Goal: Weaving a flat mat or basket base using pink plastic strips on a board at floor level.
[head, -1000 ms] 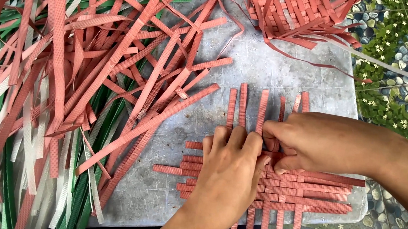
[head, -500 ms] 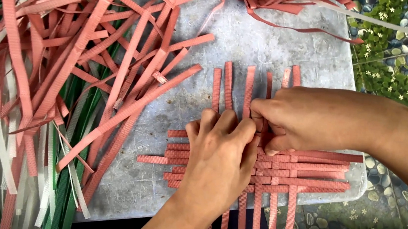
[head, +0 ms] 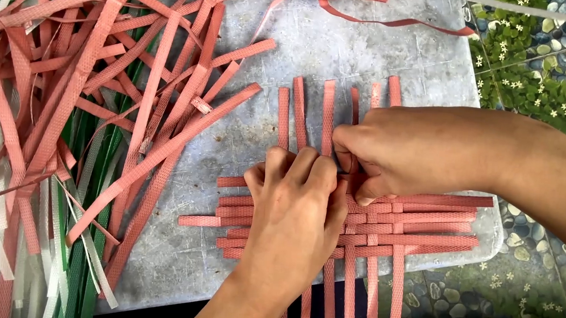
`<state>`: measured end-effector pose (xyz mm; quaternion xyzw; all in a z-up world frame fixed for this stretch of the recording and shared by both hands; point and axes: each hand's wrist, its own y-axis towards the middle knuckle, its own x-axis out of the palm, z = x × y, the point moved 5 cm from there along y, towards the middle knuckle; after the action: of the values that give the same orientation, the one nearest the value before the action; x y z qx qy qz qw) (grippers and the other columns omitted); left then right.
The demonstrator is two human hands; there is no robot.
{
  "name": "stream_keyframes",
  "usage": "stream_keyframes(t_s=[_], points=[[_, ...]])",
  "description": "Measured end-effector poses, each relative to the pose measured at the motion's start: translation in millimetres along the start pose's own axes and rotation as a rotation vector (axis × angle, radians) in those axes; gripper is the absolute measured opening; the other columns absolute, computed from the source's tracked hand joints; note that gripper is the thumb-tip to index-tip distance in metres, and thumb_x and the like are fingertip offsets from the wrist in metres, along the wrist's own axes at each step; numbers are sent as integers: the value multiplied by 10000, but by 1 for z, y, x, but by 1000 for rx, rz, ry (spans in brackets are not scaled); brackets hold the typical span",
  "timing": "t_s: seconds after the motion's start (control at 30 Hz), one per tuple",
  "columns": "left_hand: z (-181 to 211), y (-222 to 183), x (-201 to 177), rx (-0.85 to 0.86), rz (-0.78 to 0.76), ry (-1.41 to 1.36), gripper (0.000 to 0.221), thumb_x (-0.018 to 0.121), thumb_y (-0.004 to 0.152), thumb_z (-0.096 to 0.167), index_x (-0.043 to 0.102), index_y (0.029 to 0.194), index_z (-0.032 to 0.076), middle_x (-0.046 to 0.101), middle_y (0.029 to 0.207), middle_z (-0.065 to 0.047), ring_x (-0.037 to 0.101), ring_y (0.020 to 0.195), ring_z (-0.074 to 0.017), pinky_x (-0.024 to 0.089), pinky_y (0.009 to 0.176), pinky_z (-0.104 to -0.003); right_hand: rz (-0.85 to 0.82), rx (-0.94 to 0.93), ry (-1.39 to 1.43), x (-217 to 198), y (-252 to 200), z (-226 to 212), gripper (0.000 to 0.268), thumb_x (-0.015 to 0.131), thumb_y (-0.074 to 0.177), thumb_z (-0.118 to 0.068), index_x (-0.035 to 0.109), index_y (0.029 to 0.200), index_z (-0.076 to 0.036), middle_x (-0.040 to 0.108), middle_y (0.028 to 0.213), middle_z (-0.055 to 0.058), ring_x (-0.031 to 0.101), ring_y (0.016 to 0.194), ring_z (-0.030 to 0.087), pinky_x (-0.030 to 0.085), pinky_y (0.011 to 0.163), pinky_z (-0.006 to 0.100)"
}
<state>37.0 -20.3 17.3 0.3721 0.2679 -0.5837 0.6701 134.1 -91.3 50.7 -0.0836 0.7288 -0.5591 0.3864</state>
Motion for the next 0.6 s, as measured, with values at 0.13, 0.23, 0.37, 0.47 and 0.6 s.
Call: stream_keyframes(t_s=[0.13,0.23,0.37,0.47,0.6], points=[[2,0,-4,29,34,-4,140,670,874,129,549,810,103,538,816,-5,424,827,-258,285,654,-433,34,-20,-8,2,4,2,241,727,857,-378,573,947,-216,610,749,-29,543,637,112,437,583,263],[-1,0,-5,-24,-13,-99,177,688,879,176,553,775,128,525,804,0,414,810,-243,266,666,-414,47,-43,-19,3,6,4,274,736,863,-402,558,900,-195,610,722,-18,556,624,117,437,570,266],[-7,4,-3,-141,-102,-147,202,709,845,185,557,717,147,546,771,17,447,822,-245,291,695,-419,50,-39,-35,3,7,5,323,743,860,-438,536,901,-194,579,701,-11,522,601,129,403,545,286],[-10,8,-4,-178,-158,-170,220,747,825,183,573,698,141,587,763,24,484,828,-235,308,733,-412,66,-56,-34,4,8,7,340,754,856,-447,533,919,-195,585,697,-12,529,594,130,410,540,288],[-13,11,-5,-215,-172,-186,284,816,755,181,536,799,163,658,791,45,540,809,-237,340,769,-408,61,-57,-20,2,3,3,301,737,867,-407,540,976,-208,574,693,3,522,590,129,413,542,282]])
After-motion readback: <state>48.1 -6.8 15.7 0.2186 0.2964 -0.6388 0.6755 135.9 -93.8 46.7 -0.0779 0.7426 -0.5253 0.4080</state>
